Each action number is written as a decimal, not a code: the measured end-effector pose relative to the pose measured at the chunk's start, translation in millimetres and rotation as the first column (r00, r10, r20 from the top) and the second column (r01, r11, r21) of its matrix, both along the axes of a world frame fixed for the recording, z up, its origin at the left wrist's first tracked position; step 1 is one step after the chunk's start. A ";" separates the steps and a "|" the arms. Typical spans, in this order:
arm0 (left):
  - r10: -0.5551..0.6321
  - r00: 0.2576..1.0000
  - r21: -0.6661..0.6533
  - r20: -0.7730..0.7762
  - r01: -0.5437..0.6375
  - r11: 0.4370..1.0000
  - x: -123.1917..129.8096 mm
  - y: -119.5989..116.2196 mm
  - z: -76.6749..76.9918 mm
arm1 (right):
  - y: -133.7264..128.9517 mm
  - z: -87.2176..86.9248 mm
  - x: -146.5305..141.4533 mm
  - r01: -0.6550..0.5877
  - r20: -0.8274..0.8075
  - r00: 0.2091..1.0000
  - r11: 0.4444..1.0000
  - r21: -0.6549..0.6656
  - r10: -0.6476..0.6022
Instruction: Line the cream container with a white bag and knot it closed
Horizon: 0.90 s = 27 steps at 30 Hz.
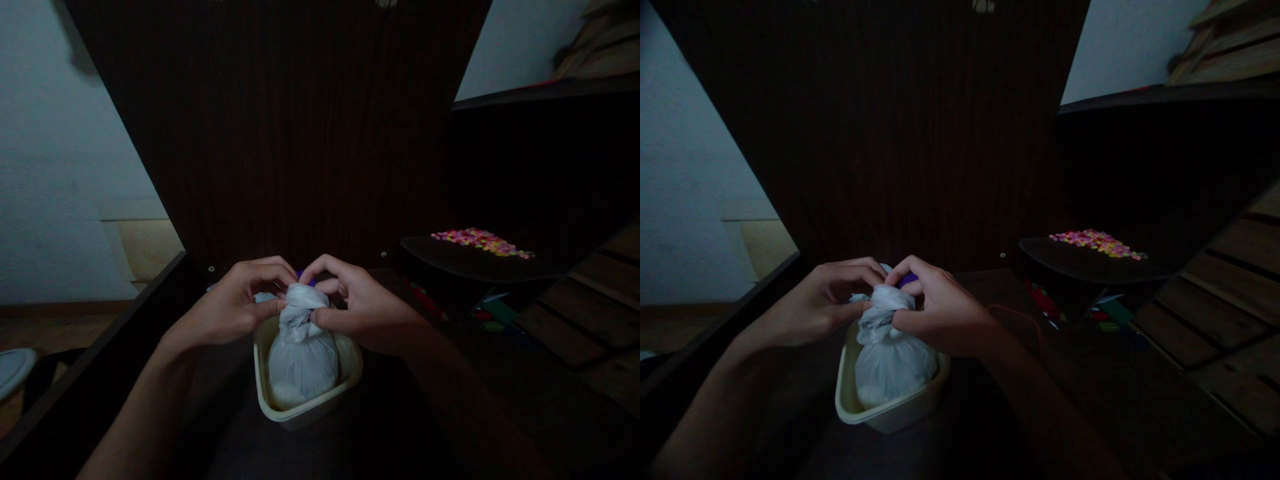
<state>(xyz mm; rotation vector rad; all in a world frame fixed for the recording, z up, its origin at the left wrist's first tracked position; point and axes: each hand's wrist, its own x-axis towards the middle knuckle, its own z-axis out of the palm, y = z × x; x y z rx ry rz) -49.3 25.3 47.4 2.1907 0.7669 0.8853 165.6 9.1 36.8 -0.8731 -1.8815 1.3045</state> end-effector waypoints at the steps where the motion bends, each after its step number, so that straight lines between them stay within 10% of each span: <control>1: 0.015 1.000 -0.018 0.006 -0.015 1.000 -0.1 0.4 -1.2 | -0.8 1.3 -0.3 -0.004 -0.016 1.000 1.000 -0.027 0.004; 27: 0.057 0.976 0.065 -0.209 -0.044 0.997 -2.8 2.1 -3.7 | 5.8 0.0 -4.7 -0.154 -0.362 0.930 0.955 -0.255 0.054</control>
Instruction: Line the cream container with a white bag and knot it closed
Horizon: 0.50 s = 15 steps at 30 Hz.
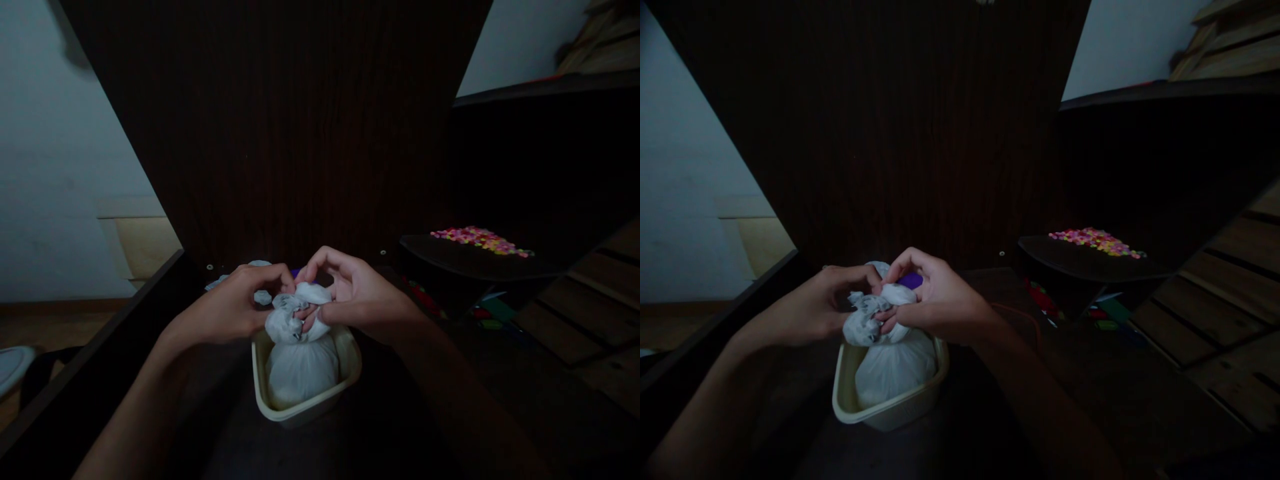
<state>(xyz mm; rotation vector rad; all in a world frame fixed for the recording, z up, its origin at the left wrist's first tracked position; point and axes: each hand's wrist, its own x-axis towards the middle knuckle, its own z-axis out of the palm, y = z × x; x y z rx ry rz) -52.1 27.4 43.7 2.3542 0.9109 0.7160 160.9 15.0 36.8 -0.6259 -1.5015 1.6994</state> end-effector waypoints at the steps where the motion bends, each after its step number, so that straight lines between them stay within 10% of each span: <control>1: -0.018 1.000 -0.016 -0.002 0.018 1.000 -2.2 -2.1 2.3 | -0.2 0.2 0.5 -0.001 0.011 1.000 1.000 0.008 0.001; 15: -0.049 0.998 0.113 -0.046 0.054 0.992 -12.9 -12.0 10.5 | 0.6 7.8 7.1 0.019 0.140 0.990 0.997 0.071 -0.028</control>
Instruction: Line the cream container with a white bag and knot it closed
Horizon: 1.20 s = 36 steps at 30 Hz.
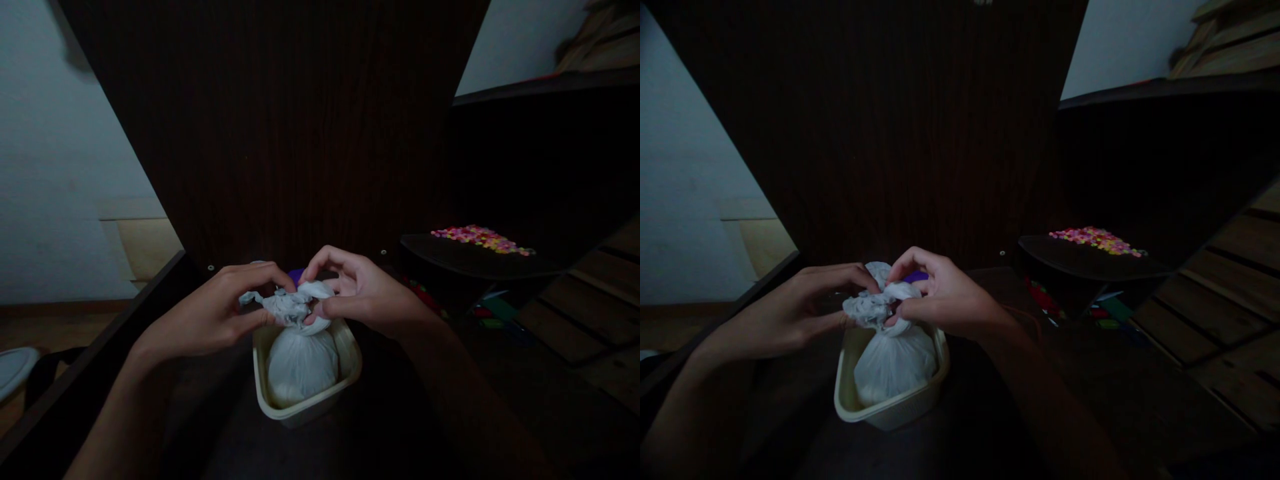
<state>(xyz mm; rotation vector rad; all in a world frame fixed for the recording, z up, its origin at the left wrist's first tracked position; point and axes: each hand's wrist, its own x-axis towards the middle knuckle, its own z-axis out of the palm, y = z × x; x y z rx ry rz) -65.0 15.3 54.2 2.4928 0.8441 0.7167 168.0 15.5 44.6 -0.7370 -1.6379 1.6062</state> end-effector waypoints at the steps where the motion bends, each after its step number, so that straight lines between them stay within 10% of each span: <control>1: -0.014 1.000 -0.005 0.011 0.014 1.000 -1.1 0.2 0.9 | 0.7 -0.4 1.3 -0.007 0.039 0.999 1.000 0.024 0.006; 16: 0.093 0.980 -0.062 0.175 -0.083 0.995 4.0 5.7 -2.4 | -2.8 -5.6 0.8 -0.029 0.507 0.819 0.864 0.503 -0.268; 29: 0.216 0.944 -0.003 0.250 -0.223 0.975 22.9 5.5 -9.3 | -9.9 -4.1 -2.6 0.111 0.248 0.871 0.663 0.740 -0.423; 36: 0.322 0.855 -0.068 0.408 -0.323 0.944 31.9 4.6 -13.8 | -9.4 -10.4 -13.0 0.077 0.316 0.864 0.722 0.687 -0.393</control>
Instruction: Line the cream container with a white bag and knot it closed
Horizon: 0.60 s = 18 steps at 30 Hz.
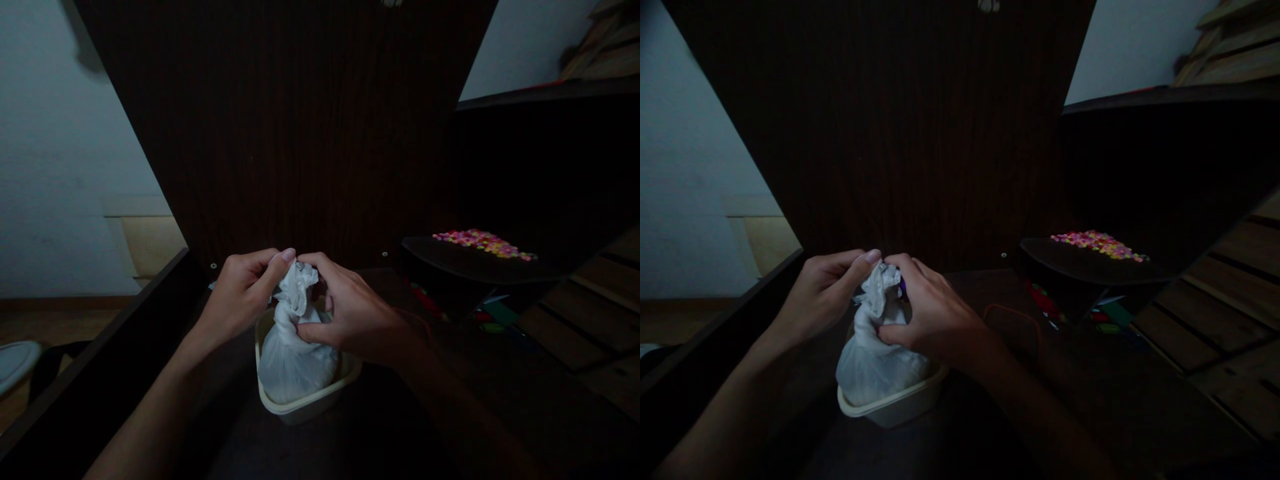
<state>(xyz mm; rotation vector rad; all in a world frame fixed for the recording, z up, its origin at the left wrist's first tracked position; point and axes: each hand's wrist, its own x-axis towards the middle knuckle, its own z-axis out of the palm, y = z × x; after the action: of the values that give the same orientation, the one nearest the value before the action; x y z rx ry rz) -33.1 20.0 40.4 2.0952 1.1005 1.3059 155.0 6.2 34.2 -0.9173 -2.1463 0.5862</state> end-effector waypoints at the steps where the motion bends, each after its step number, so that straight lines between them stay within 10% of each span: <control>1: 0.006 1.000 -0.020 0.017 -0.006 1.000 0.8 0.6 -0.9 | 0.2 -0.5 -0.6 0.000 0.003 1.000 1.000 -0.012 0.000; 14: -0.381 0.923 -0.223 0.054 0.383 0.896 -17.9 5.8 2.3 | 4.0 0.9 5.0 -0.015 -0.180 0.984 0.995 -0.101 -0.004; 18: -0.339 0.939 -0.278 0.050 0.339 0.899 -16.7 5.4 0.7 | 4.8 3.7 6.6 0.060 -0.152 0.987 0.998 0.031 -0.055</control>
<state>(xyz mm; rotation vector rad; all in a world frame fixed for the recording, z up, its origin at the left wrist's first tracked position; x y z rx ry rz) -49.9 25.3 41.1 1.9598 0.8158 0.9228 161.6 11.0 37.9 -0.8840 -1.9822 0.5692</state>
